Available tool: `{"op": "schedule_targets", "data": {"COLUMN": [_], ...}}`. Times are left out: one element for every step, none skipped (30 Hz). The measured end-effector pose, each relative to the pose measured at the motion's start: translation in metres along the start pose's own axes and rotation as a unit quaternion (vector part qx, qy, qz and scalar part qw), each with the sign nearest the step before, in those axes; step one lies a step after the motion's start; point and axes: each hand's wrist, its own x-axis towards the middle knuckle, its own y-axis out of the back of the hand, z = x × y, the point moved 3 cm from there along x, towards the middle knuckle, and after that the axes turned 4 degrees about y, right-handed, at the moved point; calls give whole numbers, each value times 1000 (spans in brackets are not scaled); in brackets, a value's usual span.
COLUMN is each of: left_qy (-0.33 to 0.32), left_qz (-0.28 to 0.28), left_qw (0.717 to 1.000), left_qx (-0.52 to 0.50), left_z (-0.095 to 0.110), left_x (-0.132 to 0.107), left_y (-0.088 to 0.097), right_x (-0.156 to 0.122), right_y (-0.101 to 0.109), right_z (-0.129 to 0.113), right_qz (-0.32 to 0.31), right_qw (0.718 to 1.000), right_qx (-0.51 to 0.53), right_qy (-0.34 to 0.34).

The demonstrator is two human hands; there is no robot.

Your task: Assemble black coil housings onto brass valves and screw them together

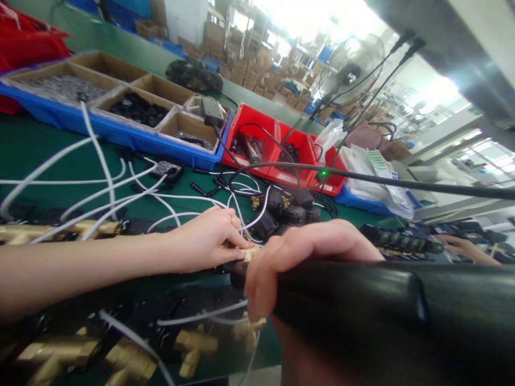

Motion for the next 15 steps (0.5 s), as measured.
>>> {"op": "schedule_targets", "data": {"left_qy": [1,2,3,4,4,6,7,9,11,12,12,12,11,9,9], "left_qz": [-2,-3,-4,-4,-5,-6,-7,-9,-11,-13,-14,-15,-15,-14,-12], "left_qw": [1000,1000,1000,1000,1000,1000,1000,1000,1000,1000,1000,1000,1000,1000,1000], "left_qx": [-1,-1,-1,-2,-3,-3,-1,1,3,5,6,4,2,-1,-4], "left_z": [0,0,0,0,1,1,1,2,2,2,2,2,3,3,2], "left_x": [0,0,-1,-1,-1,-2,-2,-2,-2,-2,-2,-2,-2,-3,-3], "left_y": [0,0,0,0,1,1,1,2,3,3,3,3,3,3,3], "right_x": [1,2,2,2,2,1,1,0,0,0,0,-1,-1,-1,-2], "right_y": [-5,-8,-11,-13,-14,-14,-13,-13,-12,-12,-12,-12,-12,-12,-12], "right_z": [0,1,2,4,6,7,8,9,10,11,11,11,10,10,9], "right_qz": [1,2,0,2,2,3,6,6,7,4,3,2,3,3,4], "right_qw": [1000,999,999,999,999,999,999,999,1000,1000,1000,1000,1000,1000,1000], "right_qx": [-8,-14,-19,-19,-17,-14,-12,-10,-10,-8,-7,-6,-4,-4,-4], "right_qy": [17,30,32,31,31,31,34,32,26,19,15,13,13,13,14]}}
